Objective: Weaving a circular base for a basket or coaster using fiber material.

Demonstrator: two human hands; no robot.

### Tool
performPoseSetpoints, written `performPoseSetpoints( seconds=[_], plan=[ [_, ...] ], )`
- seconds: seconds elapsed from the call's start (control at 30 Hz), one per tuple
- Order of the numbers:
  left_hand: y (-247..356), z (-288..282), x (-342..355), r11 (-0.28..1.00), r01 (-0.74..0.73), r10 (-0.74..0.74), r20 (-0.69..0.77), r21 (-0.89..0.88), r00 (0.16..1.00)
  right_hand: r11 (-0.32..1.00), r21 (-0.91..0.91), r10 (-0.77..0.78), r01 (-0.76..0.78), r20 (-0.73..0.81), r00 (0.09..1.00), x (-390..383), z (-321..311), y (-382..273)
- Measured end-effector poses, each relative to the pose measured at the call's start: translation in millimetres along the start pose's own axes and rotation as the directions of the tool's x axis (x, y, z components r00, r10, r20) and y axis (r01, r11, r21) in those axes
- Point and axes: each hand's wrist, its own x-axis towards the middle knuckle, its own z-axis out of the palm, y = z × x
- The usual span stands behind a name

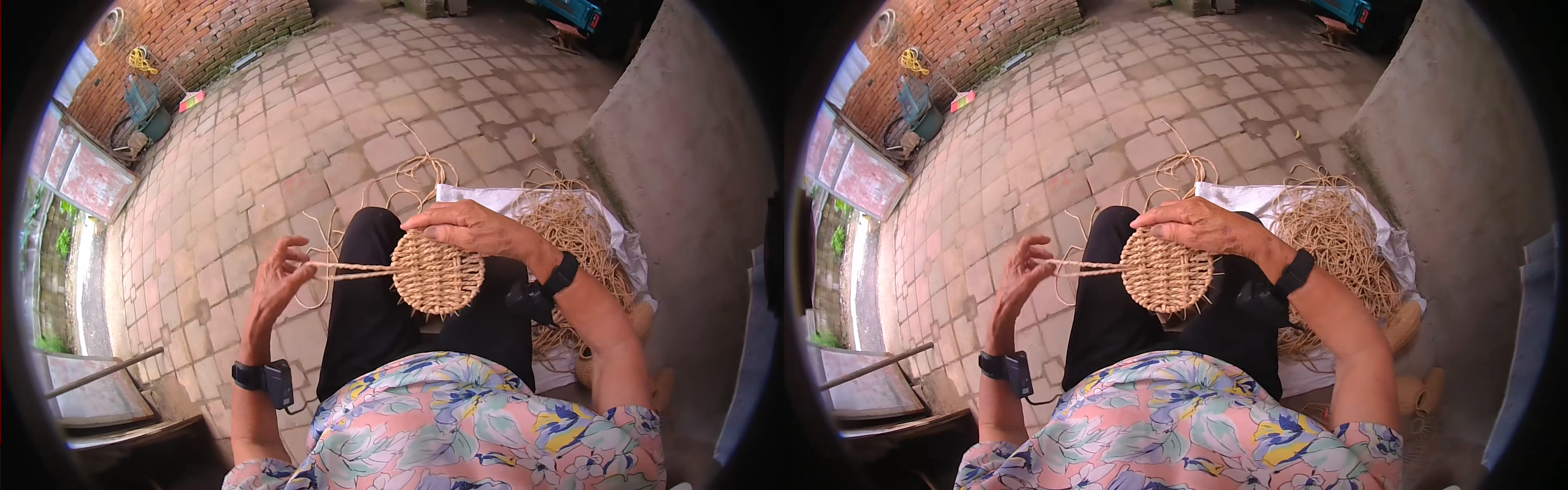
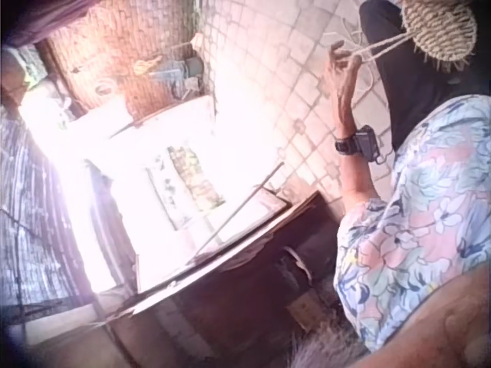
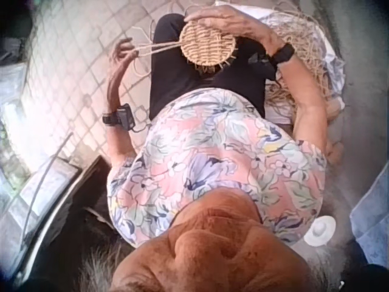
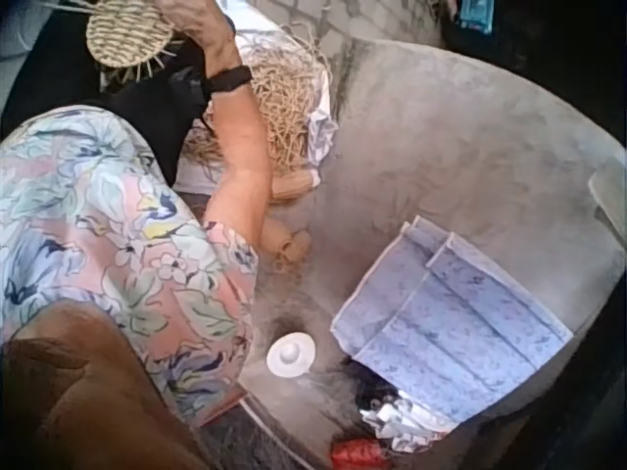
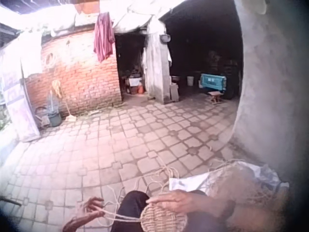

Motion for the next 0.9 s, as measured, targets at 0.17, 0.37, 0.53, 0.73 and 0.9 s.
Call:
performPoseSetpoints(
  seconds=[0.17, 0.37, 0.53, 0.73, 0.9],
  plan=[
    [61.2, 20.9, -15.7, 0.687, -0.626, 0.584, 0.232, 0.368, 0.777, 1.000, 0.000, 0.018, -0.018, -0.011, 1.000, -6.3, 2.2, -2.7],
    [74.5, 52.4, -16.9, 0.534, -0.702, 0.571, 0.411, 0.472, 0.711, 0.999, -0.006, 0.040, -0.040, 0.016, 0.999, -6.5, 1.7, 1.1],
    [76.3, 54.7, -22.9, 0.486, -0.763, 0.670, 0.378, 0.427, 0.639, 1.000, 0.015, 0.003, -0.003, 0.002, 1.000, -6.9, 0.9, 2.7],
    [65.5, 61.3, -20.9, 0.661, -0.686, 0.593, 0.349, 0.305, 0.726, 1.000, 0.020, 0.007, -0.007, 0.017, 1.000, -4.9, 1.5, 2.4],
    [61.5, 57.5, -21.4, 0.687, -0.624, 0.525, 0.339, 0.372, 0.781, 1.000, 0.023, 0.019, -0.019, 0.006, 1.000, -4.0, 6.9, -4.4]
  ],
)
